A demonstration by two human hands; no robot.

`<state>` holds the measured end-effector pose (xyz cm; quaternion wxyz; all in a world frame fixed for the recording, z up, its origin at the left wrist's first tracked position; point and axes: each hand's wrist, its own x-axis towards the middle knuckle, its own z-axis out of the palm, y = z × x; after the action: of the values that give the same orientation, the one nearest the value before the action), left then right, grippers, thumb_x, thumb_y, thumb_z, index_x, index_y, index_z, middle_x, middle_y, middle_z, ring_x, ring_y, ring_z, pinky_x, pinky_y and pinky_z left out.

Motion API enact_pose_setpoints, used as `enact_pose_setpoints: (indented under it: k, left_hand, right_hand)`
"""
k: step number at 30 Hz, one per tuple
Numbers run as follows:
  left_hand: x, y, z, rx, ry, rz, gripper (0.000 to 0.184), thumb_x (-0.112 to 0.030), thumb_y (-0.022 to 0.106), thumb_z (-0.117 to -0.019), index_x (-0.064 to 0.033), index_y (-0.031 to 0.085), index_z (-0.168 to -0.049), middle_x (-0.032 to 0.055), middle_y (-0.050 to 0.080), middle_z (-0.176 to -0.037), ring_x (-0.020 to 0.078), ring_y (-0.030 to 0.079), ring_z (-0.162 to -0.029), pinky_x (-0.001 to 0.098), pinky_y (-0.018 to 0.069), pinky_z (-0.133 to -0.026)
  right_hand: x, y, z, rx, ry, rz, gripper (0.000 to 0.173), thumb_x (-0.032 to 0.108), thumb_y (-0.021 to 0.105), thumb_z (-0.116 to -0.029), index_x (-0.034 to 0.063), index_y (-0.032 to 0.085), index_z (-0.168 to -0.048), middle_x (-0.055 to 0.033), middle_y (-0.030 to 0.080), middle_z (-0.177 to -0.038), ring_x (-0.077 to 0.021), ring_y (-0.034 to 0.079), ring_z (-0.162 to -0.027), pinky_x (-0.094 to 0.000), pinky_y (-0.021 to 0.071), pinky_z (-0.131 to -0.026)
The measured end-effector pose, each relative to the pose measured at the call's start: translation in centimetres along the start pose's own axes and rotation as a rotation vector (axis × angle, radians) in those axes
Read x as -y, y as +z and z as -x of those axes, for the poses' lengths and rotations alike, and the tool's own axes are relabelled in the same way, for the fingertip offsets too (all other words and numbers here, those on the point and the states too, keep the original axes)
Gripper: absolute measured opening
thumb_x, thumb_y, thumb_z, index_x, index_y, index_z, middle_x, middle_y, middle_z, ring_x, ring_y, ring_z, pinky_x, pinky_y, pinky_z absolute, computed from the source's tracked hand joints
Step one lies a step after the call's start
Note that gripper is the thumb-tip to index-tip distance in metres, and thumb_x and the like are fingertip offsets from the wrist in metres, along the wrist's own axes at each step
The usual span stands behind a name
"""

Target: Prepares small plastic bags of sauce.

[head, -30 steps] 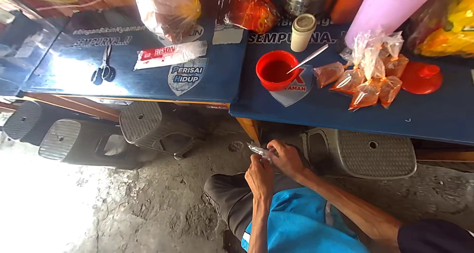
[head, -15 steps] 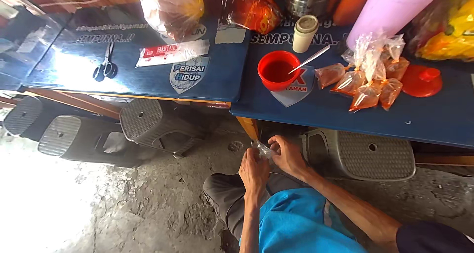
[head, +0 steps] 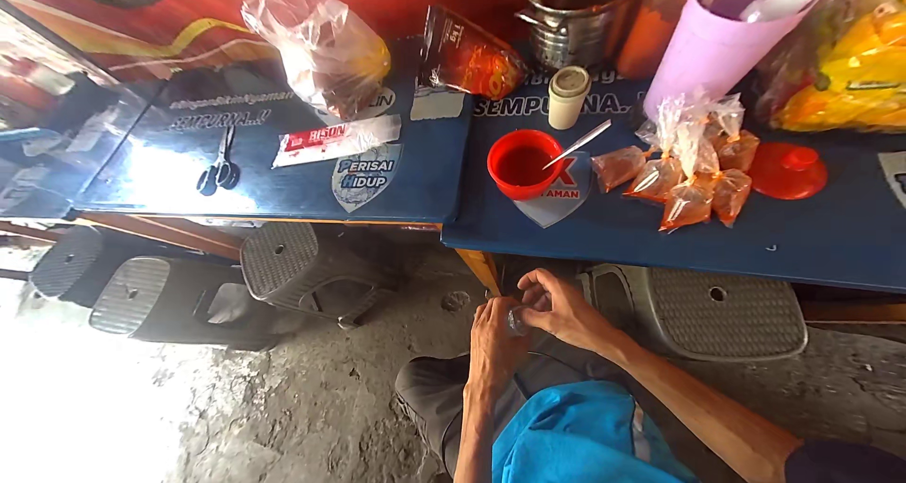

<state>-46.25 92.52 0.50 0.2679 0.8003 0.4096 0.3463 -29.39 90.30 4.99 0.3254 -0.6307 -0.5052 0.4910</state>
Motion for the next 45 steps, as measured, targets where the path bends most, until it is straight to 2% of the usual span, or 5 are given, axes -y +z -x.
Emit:
enact_pose_setpoints:
  k: [6, 14, 24, 33, 45]
  left_hand:
    - [-1.9, -2.3, -2.8, -0.126, -0.079, 0.224, 0.033, -0.012, 0.079, -0.0807, 0.0060, 0.067, -0.106, 0.0113, 0.074, -0.091, 0.0121, 0.073, -0.083, 0.0298, 0.0618, -0.078]
    - [-3.2, -4.5, -10.1, -0.164, -0.079, 0.381, 0.036, -0.015, 0.080, -0.0793, 0.0033, 0.066, -0.107, 0.0062, 0.073, -0.090, 0.0069, 0.071, -0.084, 0.0255, 0.0609, -0.079]
    - [-3.7, -4.3, -14.7, -0.138, -0.086, 0.040, 0.040, -0.018, 0.078, -0.0825, 0.0036, 0.065, -0.114, 0.0115, 0.074, -0.093, 0.0140, 0.072, -0.086, 0.0317, 0.0591, -0.079]
    - [-3.9, -3.9, -16.7, -0.022, -0.194, 0.113, 0.065, -0.016, 0.080, -0.0811, 0.0077, 0.049, -0.132, 0.0173, 0.072, -0.102, 0.0186, 0.072, -0.092, 0.0349, 0.0585, -0.084]
    - [-4.0, -3.8, -17.4, 0.015, -0.228, 0.152, 0.069, -0.015, 0.081, -0.0804, 0.0069, 0.045, -0.135, 0.0168, 0.071, -0.102, 0.0179, 0.071, -0.094, 0.0336, 0.0581, -0.086]
  right_hand:
    - [3.0, -3.8, 2.4, -0.294, -0.348, -0.056, 0.028, 0.027, 0.063, -0.0992, 0.0039, 0.067, -0.114, -0.0023, 0.071, -0.094, -0.0064, 0.067, -0.080, -0.0251, 0.0578, -0.071]
    - [4.9, -12.2, -4.3, -0.626, -0.350, -0.044, 0.055, 0.039, 0.058, -0.1043, 0.0057, 0.045, -0.146, -0.0099, 0.065, -0.094, -0.0131, 0.057, -0.070, -0.0304, 0.0493, -0.061]
    - [6.3, -13.0, -8.5, -0.817, -0.621, 0.291, 0.027, 0.020, 0.050, -0.1089, 0.0001, 0.066, -0.115, -0.0128, 0.069, -0.085, -0.0207, 0.067, -0.070, -0.0381, 0.0569, -0.066]
    - [6.4, -13.9, -9.0, -0.633, -0.322, -0.016, 0.030, 0.023, 0.043, -0.1114, -0.0001, 0.059, -0.119, -0.0082, 0.065, -0.082, -0.0132, 0.058, -0.066, -0.0318, 0.0500, -0.063]
    - [7.5, -15.4, -8.5, -0.609, -0.362, -0.136, 0.027, 0.030, 0.043, -0.1113, 0.0080, 0.059, -0.116, -0.0020, 0.062, -0.075, -0.0059, 0.049, -0.054, -0.0201, 0.0394, -0.049]
